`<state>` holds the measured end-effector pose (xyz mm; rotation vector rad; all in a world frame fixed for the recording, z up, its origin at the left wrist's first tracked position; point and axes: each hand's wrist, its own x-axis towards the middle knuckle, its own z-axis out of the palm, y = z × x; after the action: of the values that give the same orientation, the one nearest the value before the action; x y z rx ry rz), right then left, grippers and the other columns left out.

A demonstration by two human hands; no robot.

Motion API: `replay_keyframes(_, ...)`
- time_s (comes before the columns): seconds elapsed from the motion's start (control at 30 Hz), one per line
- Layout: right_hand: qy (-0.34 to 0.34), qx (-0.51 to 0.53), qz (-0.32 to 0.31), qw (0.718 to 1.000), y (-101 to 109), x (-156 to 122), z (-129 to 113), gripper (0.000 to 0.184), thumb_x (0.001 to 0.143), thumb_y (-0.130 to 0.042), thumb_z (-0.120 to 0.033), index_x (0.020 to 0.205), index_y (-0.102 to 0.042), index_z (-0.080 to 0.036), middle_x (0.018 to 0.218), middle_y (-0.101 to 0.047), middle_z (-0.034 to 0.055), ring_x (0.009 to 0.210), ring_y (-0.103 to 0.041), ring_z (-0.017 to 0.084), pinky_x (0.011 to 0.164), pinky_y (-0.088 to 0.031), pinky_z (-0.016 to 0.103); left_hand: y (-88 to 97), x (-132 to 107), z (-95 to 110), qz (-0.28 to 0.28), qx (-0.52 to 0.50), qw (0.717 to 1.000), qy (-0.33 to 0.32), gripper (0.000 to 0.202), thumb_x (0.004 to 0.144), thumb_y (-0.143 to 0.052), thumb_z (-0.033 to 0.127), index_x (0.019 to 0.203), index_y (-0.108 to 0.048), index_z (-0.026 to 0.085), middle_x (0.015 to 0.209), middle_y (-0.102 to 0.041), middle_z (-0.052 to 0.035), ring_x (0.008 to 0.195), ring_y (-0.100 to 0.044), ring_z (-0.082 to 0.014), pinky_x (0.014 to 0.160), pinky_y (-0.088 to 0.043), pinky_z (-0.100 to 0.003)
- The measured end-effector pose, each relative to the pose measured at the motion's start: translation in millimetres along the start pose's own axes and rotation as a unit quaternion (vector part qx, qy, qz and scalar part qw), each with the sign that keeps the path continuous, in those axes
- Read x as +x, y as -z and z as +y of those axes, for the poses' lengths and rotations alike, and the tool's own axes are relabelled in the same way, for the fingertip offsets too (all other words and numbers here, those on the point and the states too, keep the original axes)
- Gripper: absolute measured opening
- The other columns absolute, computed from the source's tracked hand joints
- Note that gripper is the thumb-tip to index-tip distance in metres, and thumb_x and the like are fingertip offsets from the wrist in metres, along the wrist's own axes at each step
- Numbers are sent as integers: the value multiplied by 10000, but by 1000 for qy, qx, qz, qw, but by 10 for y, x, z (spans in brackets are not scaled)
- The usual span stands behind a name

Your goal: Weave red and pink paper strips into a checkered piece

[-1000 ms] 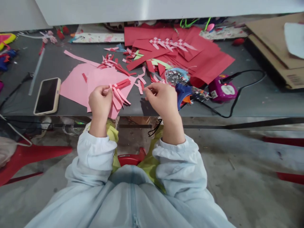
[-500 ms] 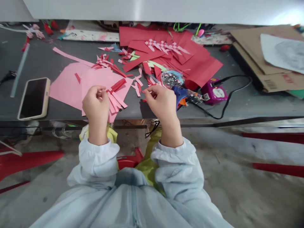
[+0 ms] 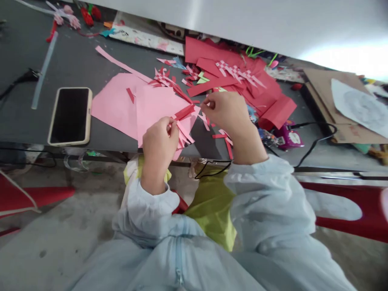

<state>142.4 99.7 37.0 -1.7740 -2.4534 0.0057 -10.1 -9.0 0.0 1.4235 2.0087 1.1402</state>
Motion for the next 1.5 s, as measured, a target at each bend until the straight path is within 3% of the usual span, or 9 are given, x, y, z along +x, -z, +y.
replay_keyframes(0.27,-3,-1,-44,999,-157,583,-63,194,792,-600,-161,794,-788,-206,830,-753,109,776,-658,199,616,-376,319,29,3,6,-51,-30,998,7,195,930,-534,291,930,-719,231,773,-729,-39,710,-634,-188,658,-386,-314)
replay_keyframes(0.33,3,18,-41,999,-217,669,-56,150,768,-637,-171,778,-782,-208,825,-745,88,768,-652,212,631,-390,321,24,6,15,-61,-36,997,8,202,932,-526,286,942,-719,228,787,-732,-39,702,-632,-183,661,-390,-314)
replay_keyframes(0.5,6,51,-42,998,-359,789,-11,148,727,-750,-287,834,-779,-189,733,-709,53,700,-615,193,658,-418,320,2,14,39,-73,-40,997,8,213,935,-517,277,959,-720,218,794,-731,-46,684,-625,-181,662,-389,-320)
replay_keyframes(0.67,6,64,-29,998,-406,812,-27,24,686,-754,-190,691,-734,-180,663,-674,45,664,-583,188,658,-412,332,-4,19,37,-76,-44,996,7,204,939,-522,286,949,-716,223,790,-734,-41,690,-635,-181,661,-398,-317)
replay_keyframes(0.73,4,66,-34,997,-388,802,-41,69,684,-731,-159,628,-700,-183,634,-666,51,665,-578,195,657,-408,333,4,24,22,-72,-48,996,8,198,934,-530,287,945,-719,227,817,-744,-45,721,-649,-189,679,-412,-323)
replay_keyframes(0.93,-10,92,9,996,-219,676,-22,60,716,-651,-149,690,-688,-189,698,-693,53,709,-609,205,656,-408,326,29,47,-13,-54,-55,997,18,176,911,-556,284,934,-723,233,844,-758,-46,767,-669,-195,711,-437,-321)
replay_keyframes(1.13,-5,170,101,980,25,241,11,50,754,-630,-198,733,-675,-201,753,-733,61,743,-663,206,697,-460,350,31,43,-10,-51,-64,997,13,202,919,-537,300,954,-719,221,765,-734,-30,701,-653,-176,677,-431,-304)
replay_keyframes(1.27,-12,341,122,932,81,-119,-10,40,748,-652,-214,715,-667,-197,693,-716,44,636,-654,179,629,-487,340,34,23,-14,-37,-83,996,-3,215,921,-538,320,973,-721,219,766,-729,-24,687,-642,-161,661,-443,-285)
replay_keyframes(1.5,-13,522,64,850,37,-393,-24,98,703,-717,-242,739,-752,-157,658,-714,27,520,-584,118,511,-484,282,29,-38,32,-5,-108,993,-43,192,912,-559,267,962,-734,202,792,-722,-17,663,-624,-120,655,-473,-244)
